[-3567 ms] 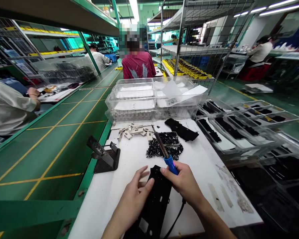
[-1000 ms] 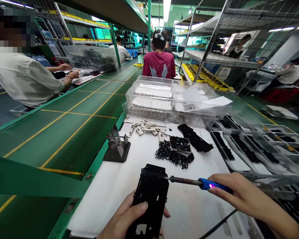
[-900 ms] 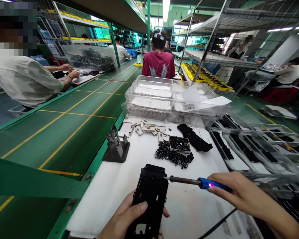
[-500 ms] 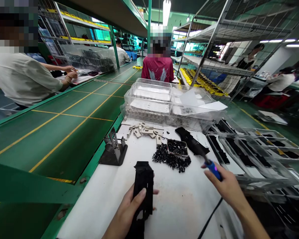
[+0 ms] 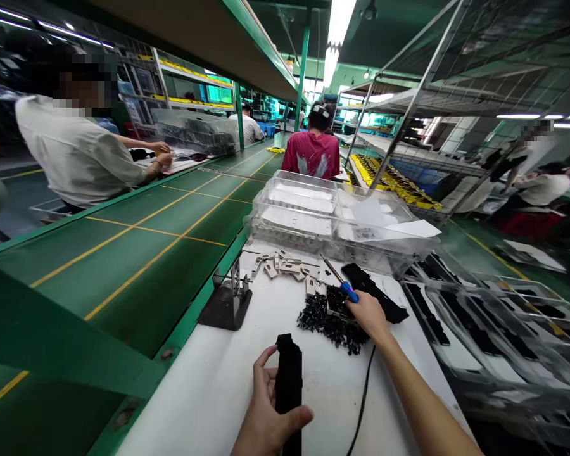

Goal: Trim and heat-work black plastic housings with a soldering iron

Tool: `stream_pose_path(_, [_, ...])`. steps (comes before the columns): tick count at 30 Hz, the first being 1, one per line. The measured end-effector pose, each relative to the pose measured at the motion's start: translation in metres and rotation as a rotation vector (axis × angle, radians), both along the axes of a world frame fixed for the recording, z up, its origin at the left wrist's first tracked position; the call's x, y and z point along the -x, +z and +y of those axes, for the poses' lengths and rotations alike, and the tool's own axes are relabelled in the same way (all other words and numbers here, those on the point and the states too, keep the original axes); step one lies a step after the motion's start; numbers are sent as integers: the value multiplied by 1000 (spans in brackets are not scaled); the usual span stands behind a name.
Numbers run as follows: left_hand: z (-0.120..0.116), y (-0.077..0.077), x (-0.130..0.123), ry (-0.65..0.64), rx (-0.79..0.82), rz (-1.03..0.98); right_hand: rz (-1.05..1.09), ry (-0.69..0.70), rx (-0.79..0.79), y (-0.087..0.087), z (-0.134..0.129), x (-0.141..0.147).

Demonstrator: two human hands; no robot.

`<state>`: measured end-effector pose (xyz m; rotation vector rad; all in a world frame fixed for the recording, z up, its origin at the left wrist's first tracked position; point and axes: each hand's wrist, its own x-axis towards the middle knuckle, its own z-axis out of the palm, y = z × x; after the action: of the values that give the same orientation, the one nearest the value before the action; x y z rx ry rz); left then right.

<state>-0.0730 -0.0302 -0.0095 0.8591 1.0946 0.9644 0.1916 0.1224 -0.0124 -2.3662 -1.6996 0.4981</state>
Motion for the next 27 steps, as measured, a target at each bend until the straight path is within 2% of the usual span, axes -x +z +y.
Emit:
stream_pose_path(10, [14, -11, 1, -48, 50, -143, 25, -75, 18, -7, 4, -10])
stream_pose_path(14, [19, -9, 4, -91, 90, -125, 59, -89, 4, -9, 6, -14])
stream_pose_path(18, [19, -4, 2, -73, 155, -157, 111, -119, -6, -10, 4, -16])
stream_pose_path(23, [16, 0, -1, -36, 292, -234, 267, -160, -60, -9, 7, -18])
stream_pose_path(27, [16, 2, 1, -11, 350, -265, 516, -188, -187, -4, 1, -19])
